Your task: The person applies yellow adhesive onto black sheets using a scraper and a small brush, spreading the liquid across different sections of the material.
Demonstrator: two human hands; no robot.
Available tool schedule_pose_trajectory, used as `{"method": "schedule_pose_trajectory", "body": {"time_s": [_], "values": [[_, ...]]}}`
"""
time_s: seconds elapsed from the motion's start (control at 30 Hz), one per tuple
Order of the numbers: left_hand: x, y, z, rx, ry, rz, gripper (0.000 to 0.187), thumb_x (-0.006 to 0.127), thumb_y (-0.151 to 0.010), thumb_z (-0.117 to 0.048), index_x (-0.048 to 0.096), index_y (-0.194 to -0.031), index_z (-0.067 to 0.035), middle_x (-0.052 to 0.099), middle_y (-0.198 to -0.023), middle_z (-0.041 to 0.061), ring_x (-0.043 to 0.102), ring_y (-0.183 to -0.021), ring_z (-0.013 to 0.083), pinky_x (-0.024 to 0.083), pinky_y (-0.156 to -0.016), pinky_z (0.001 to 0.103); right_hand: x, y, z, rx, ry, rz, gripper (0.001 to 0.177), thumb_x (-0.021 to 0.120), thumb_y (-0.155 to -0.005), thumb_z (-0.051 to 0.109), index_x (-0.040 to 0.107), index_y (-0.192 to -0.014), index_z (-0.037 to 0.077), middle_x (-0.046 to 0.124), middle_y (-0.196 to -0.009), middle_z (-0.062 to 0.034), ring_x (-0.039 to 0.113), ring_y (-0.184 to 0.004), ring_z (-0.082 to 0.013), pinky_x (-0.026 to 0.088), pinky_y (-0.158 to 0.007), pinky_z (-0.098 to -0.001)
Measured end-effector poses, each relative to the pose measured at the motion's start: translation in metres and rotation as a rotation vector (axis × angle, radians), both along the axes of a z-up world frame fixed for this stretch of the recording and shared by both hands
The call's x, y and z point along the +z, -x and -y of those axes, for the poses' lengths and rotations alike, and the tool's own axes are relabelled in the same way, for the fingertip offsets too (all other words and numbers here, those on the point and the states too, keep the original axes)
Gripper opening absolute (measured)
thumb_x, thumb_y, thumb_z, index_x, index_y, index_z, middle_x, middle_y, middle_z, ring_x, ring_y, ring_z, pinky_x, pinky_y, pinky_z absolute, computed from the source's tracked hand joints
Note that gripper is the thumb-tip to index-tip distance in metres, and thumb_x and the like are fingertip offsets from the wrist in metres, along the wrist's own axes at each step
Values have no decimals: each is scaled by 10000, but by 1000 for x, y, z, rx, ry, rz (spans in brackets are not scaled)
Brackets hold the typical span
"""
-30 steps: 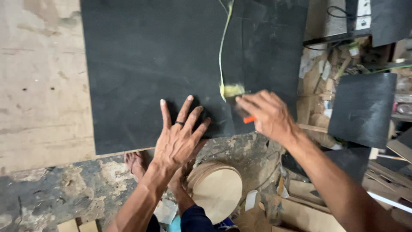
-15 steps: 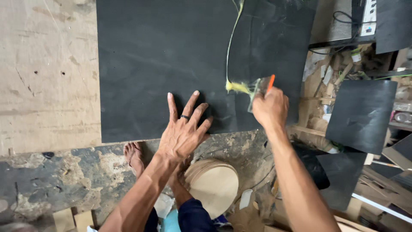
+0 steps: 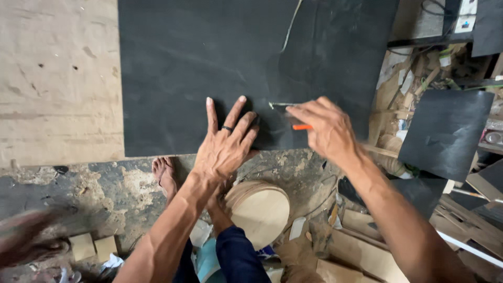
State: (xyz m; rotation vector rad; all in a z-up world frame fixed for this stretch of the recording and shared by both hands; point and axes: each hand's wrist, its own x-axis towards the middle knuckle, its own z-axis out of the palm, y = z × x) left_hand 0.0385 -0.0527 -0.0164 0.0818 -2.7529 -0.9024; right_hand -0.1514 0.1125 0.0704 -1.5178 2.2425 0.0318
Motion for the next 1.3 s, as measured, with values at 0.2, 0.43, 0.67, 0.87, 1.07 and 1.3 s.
{"method": "schedule_pose_trajectory", "body": {"time_s": [0.2, 0.43, 0.67, 0.87, 1.07, 1.3], "values": [[-2, 1, -5, 8, 6, 38, 651, 814, -642, -383, 591, -1183, -96, 499, -1359, 115, 267, -1436, 343, 63, -1077, 798, 2, -41, -47, 2, -99, 83, 489, 459, -846, 13, 621, -1275, 184, 653, -1028, -58, 569, -921, -244, 490, -792, -359], [17, 6, 6, -38, 5, 151, 593, 768, -719, -370, 573, -1199, -83, 469, -1364, 129, 236, -1436, 350, 112, -1072, 801, 6, -107, -101, -226, -138, 367, 420, 503, -793, 13, 701, -1145, 128, 711, -937, -192, 661, -997, -392, 484, -956, -521], [12, 7, 6, -27, 11, -24, 458, 670, -785, -266, 578, -1149, -4, 483, -1331, 214, 251, -1402, 451, 200, -983, 835, 94, -57, -57, -745, 44, 237, 268, 601, -865, 143, 725, -1091, 70, 728, -1124, -66, 663, -1069, -158, 504, -884, -274], [18, 7, 3, 37, 1, -62, 388, 702, -773, -255, 626, -1091, -46, 528, -1285, 186, 312, -1371, 442, 232, -964, 834, 109, 1, -29, -778, -49, 74, 298, 566, -936, 295, 706, -1161, 158, 713, -1009, 32, 622, -810, -119, 451, -645, -304], [27, 8, -15, 69, -69, 114, 587, 820, -630, -315, 589, -1129, -109, 481, -1340, 149, 256, -1427, 395, 80, -1035, 823, 94, 30, -4, -618, 208, 228, 132, 673, -923, 156, 737, -1000, 71, 709, -957, -154, 675, -959, -311, 509, -827, -434], [34, 30, -24, 162, -86, 109, 594, 809, -635, -407, 594, -1106, -115, 488, -1332, 135, 268, -1431, 358, 52, -1055, 796, 80, 62, 11, -513, 290, 284, 142, 680, -940, 197, 730, -1006, 81, 708, -937, -125, 682, -927, -280, 510, -794, -412]]}}
